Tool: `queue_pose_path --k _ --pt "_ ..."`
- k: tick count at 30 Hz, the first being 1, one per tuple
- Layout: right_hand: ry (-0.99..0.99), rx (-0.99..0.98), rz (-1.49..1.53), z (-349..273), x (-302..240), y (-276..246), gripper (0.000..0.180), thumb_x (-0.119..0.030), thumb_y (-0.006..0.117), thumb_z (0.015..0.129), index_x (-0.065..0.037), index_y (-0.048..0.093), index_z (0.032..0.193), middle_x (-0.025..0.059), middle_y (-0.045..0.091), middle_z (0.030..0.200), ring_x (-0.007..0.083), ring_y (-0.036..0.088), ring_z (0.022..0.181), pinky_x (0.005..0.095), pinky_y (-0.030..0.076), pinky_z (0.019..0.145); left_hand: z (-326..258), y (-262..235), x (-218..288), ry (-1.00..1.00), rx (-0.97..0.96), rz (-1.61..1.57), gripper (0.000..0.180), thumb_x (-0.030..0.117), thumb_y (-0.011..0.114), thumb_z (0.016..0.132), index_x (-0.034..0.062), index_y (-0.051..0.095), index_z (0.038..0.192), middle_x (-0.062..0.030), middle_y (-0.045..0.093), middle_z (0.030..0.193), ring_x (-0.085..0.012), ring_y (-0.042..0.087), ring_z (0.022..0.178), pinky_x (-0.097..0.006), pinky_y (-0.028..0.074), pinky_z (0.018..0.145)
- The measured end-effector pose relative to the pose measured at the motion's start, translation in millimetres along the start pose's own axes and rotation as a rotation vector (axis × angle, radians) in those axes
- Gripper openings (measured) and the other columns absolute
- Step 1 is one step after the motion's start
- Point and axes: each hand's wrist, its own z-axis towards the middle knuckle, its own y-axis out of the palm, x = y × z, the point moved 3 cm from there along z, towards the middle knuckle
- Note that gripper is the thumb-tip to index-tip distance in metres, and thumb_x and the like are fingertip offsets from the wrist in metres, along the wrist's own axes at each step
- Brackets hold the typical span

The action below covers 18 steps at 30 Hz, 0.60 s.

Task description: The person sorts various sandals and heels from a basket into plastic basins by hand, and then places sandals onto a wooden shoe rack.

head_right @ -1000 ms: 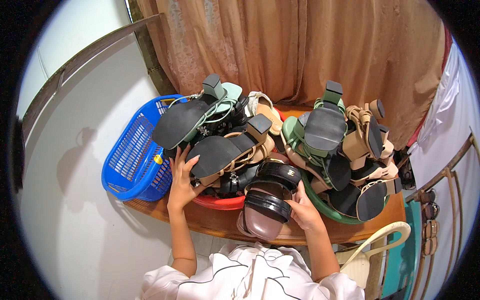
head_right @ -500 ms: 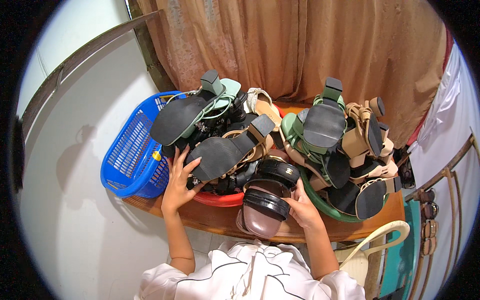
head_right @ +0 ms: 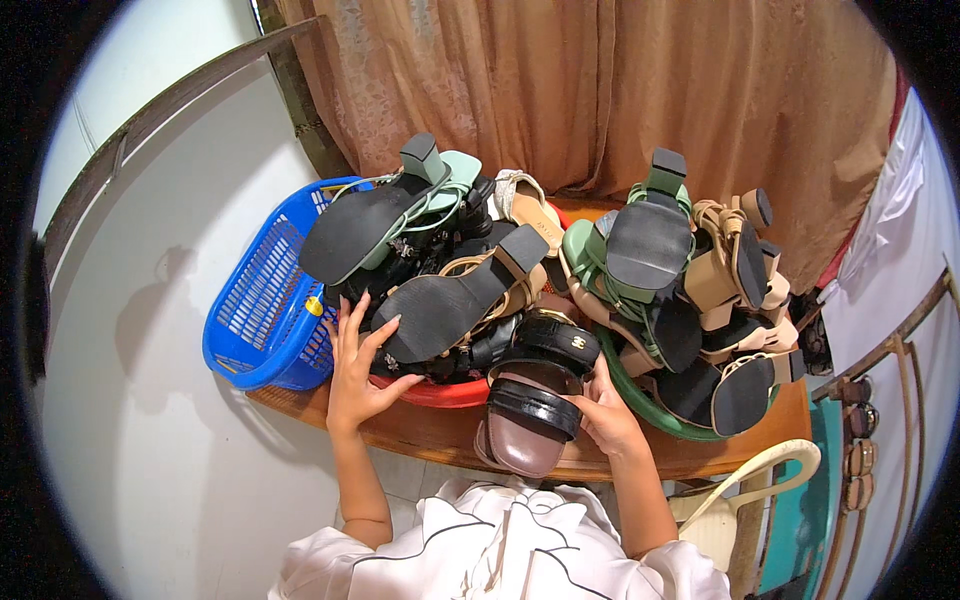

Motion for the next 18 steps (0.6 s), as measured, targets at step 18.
queue_pose_path --k 18 --pt "-0.035 -0.013 0.042 -5.4 0.3 -1.7 0.085 0.009 0.052 0.07 -0.016 0.006 0.137 0.0131 0.027 0.131 0.0202 0.04 0.114 0.0291 0.043 0.085 4.0 9.7 0.1 0.062 0.294 -0.043 0.058 0.028 0.077 0.053 0.0092 0.056 0.104 -0.0128 0.049 0.117 -0.0317 0.042 0.112 -0.05 0.014 0.1"
